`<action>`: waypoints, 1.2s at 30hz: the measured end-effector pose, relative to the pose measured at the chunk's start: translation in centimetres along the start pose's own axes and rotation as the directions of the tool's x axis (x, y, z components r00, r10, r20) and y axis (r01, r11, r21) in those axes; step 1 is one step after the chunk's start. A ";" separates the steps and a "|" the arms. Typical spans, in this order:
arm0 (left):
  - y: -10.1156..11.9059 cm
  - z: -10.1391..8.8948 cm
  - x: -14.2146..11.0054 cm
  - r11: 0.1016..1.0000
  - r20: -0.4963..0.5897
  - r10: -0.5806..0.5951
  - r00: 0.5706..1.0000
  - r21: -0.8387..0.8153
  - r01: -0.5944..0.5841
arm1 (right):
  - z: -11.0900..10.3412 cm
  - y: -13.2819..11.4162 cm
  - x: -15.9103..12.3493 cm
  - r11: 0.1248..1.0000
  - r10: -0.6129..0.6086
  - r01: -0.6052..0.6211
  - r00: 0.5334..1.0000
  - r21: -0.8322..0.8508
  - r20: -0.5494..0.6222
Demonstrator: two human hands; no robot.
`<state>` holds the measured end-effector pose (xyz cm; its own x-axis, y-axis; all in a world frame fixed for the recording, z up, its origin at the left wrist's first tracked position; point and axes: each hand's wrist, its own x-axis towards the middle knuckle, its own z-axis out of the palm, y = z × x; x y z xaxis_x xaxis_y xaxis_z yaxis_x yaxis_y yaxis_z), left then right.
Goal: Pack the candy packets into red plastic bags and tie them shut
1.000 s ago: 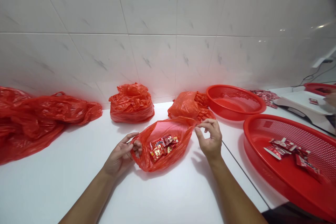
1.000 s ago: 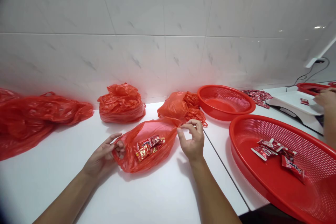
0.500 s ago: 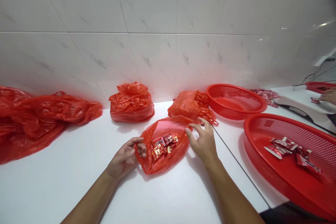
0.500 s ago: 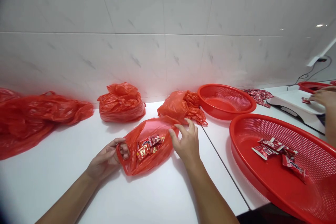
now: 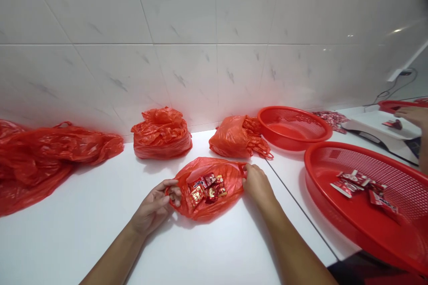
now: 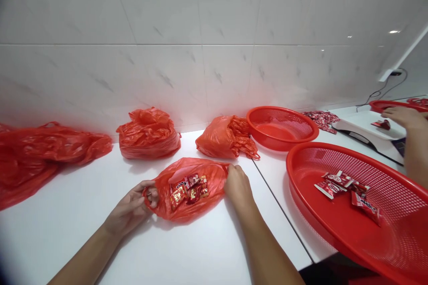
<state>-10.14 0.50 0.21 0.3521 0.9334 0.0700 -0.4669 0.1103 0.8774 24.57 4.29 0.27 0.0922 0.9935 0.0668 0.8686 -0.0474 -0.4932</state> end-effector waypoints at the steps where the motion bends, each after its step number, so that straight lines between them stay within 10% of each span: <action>1: 0.0 -0.1 0.0 1.000 -0.012 0.001 1.000 0.006 -0.001 | 0.1 0.1 0.1 1.000 -0.002 0.002 1.000 -0.013 0.016; 16: 0.2 -0.4 0.6 0.997 -0.159 0.018 0.987 0.079 -0.006 | 1.6 0.9 1.7 0.801 -0.113 0.170 0.985 0.574 -0.134; 18: 0.7 -0.2 0.6 0.997 -0.212 0.050 0.976 0.072 -0.035 | 1.0 1.0 1.9 0.668 -0.138 0.215 0.977 0.712 -0.165; 23: 3.9 1.0 0.8 0.973 -0.370 0.173 0.913 0.209 -0.099 | -0.3 2.2 2.0 -0.057 -0.119 0.201 0.971 0.978 -0.207; 29: 11.1 6.2 0.7 0.837 -0.264 0.336 0.904 0.523 -0.158 | -2.1 0.9 1.3 0.147 -0.204 0.247 0.955 0.958 -0.215; 36: 16.8 15.4 2.2 0.620 -0.058 0.607 0.792 0.658 -0.427 | -8.2 -5.1 0.5 -0.037 -0.324 0.313 0.895 0.949 -0.307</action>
<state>-4.69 -0.82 22.38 -0.0520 0.8265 0.5606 0.0941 -0.5548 0.8267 24.16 4.16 9.96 -0.0494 0.8724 0.4864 -0.4650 0.4109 -0.7842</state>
